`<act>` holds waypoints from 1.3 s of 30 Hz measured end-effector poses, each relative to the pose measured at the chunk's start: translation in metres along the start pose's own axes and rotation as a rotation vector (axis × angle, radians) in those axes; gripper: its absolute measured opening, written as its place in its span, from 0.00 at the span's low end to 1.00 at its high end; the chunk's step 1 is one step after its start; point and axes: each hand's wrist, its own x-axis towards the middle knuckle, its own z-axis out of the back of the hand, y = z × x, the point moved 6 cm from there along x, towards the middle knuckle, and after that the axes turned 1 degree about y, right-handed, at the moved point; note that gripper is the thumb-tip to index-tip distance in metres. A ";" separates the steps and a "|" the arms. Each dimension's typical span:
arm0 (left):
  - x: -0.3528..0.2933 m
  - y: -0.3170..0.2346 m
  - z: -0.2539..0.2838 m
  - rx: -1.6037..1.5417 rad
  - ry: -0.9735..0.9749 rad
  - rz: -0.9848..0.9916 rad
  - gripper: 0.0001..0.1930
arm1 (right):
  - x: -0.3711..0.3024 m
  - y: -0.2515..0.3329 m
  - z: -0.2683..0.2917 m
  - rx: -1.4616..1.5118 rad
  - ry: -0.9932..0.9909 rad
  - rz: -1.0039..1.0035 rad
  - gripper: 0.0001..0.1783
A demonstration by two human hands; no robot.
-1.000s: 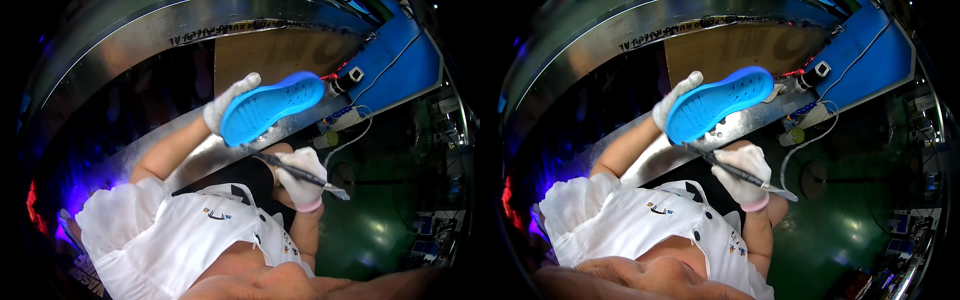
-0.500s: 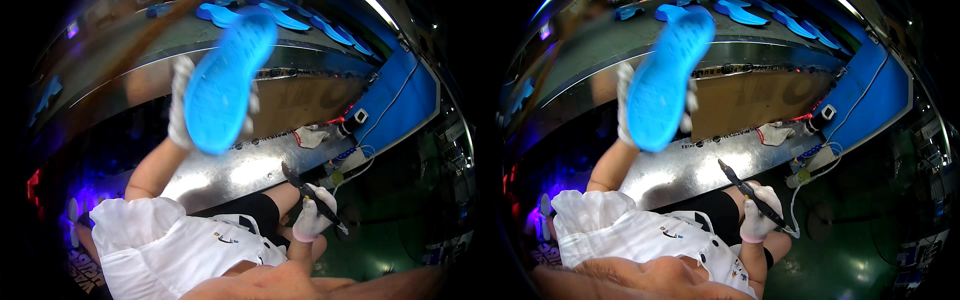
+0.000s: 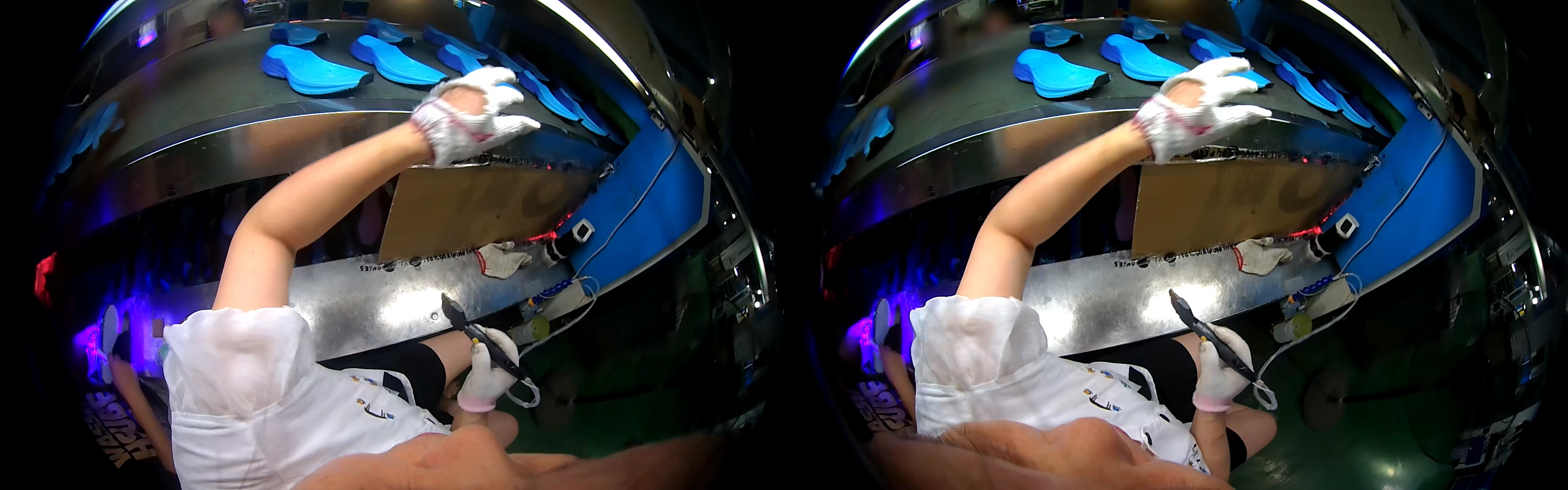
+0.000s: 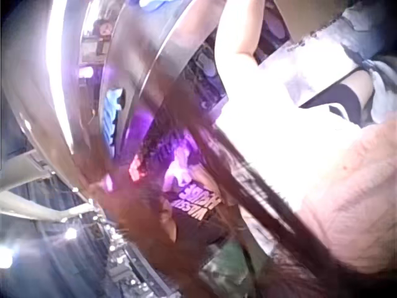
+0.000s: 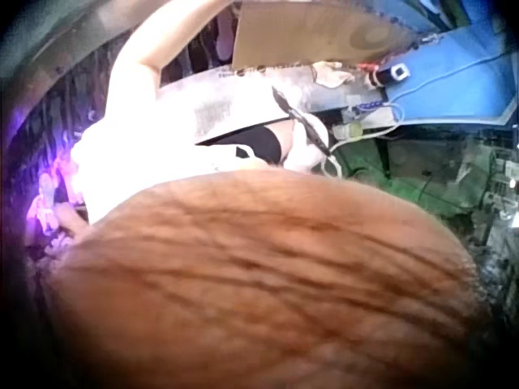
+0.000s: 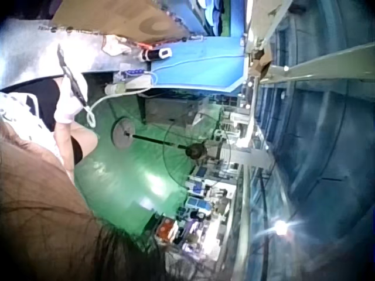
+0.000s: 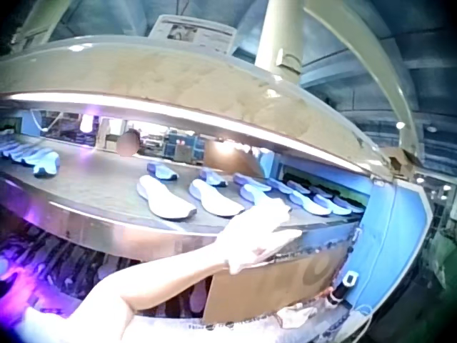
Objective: The person applies adhesive to the inner surface of several blue shoe soles using a brush, picking each sole from a rack and returning it after coating.
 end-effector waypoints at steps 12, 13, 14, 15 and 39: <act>-0.045 0.057 0.048 0.644 0.537 0.333 0.41 | 0.003 -0.008 0.004 -0.072 0.064 -0.042 0.15; -0.055 0.056 0.056 0.658 0.629 0.396 0.40 | 0.004 -0.007 0.004 -0.063 0.065 -0.028 0.15; -0.060 0.049 0.068 0.666 0.719 0.454 0.40 | 0.005 -0.007 0.003 -0.064 0.054 -0.047 0.15; -0.062 0.055 0.074 0.673 0.616 0.378 0.37 | 0.006 -0.006 0.004 -0.065 0.042 -0.065 0.15; -0.251 0.174 0.419 1.190 0.396 1.333 0.17 | -0.003 -0.033 -0.004 -0.019 0.095 -0.188 0.14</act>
